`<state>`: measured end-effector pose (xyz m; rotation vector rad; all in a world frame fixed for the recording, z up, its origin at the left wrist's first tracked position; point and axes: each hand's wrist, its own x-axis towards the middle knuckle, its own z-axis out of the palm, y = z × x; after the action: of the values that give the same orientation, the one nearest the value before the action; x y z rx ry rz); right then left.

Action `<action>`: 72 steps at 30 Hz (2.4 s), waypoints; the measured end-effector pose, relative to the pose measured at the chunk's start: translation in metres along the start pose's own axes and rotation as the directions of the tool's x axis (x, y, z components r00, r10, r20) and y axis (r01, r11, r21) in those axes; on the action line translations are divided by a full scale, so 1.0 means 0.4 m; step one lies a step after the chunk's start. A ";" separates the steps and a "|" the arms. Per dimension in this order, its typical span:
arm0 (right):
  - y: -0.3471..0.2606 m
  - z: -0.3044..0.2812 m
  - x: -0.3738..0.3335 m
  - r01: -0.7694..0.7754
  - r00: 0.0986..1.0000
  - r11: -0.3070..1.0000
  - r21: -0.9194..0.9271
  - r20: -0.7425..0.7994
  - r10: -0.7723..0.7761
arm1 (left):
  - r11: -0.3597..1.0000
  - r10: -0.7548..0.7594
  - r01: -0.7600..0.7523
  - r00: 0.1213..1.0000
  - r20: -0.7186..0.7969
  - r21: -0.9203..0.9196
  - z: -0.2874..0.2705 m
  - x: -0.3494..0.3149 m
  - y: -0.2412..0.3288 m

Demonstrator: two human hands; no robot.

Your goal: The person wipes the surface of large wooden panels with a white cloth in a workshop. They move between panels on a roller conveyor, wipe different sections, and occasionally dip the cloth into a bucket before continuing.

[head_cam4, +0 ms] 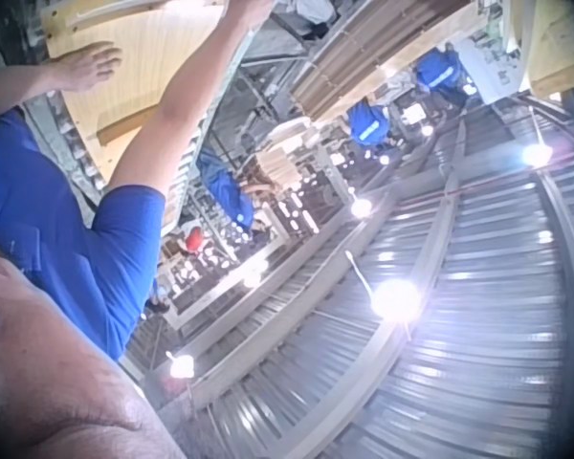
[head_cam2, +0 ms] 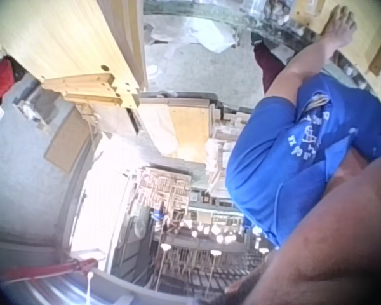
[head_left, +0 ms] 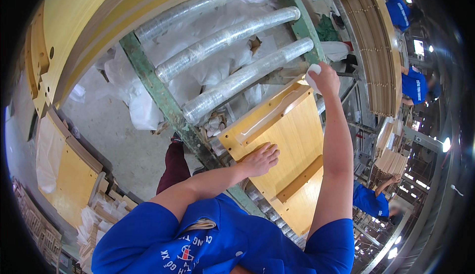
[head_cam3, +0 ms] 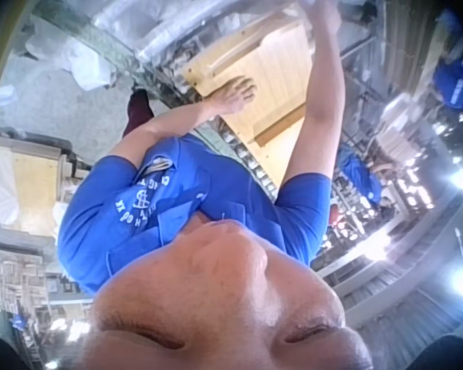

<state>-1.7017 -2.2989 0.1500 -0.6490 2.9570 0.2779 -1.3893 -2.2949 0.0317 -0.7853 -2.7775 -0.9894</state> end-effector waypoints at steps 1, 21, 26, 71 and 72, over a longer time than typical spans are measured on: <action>-0.003 -0.002 -0.004 -0.004 1.000 1.000 -0.001 0.013 0.004 | 1.000 0.000 0.000 1.000 0.002 0.012 0.000 0.000 0.001; -0.152 -0.012 -0.226 0.067 0.988 0.972 0.227 0.123 -0.097 | 0.997 -0.008 -0.003 0.988 0.154 0.073 -0.017 -0.006 0.004; -0.187 -0.020 -0.240 0.114 0.981 0.969 0.220 0.127 -0.145 | 0.998 -0.008 0.002 0.996 0.088 0.069 -0.018 -0.013 0.004; -0.249 -0.058 -0.373 0.156 0.968 0.952 0.262 0.152 -0.200 | 0.999 -0.029 0.026 0.997 0.068 0.037 -0.004 -0.023 0.012; -0.239 -0.063 -0.357 0.158 0.967 0.956 0.246 0.156 -0.200 | 0.999 -0.027 0.025 0.997 0.079 0.036 -0.005 -0.021 0.012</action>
<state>-1.5338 -2.3314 0.1794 -0.8072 2.6800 -0.0246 -1.3797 -2.2966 0.0337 -0.8029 -2.8711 -0.9302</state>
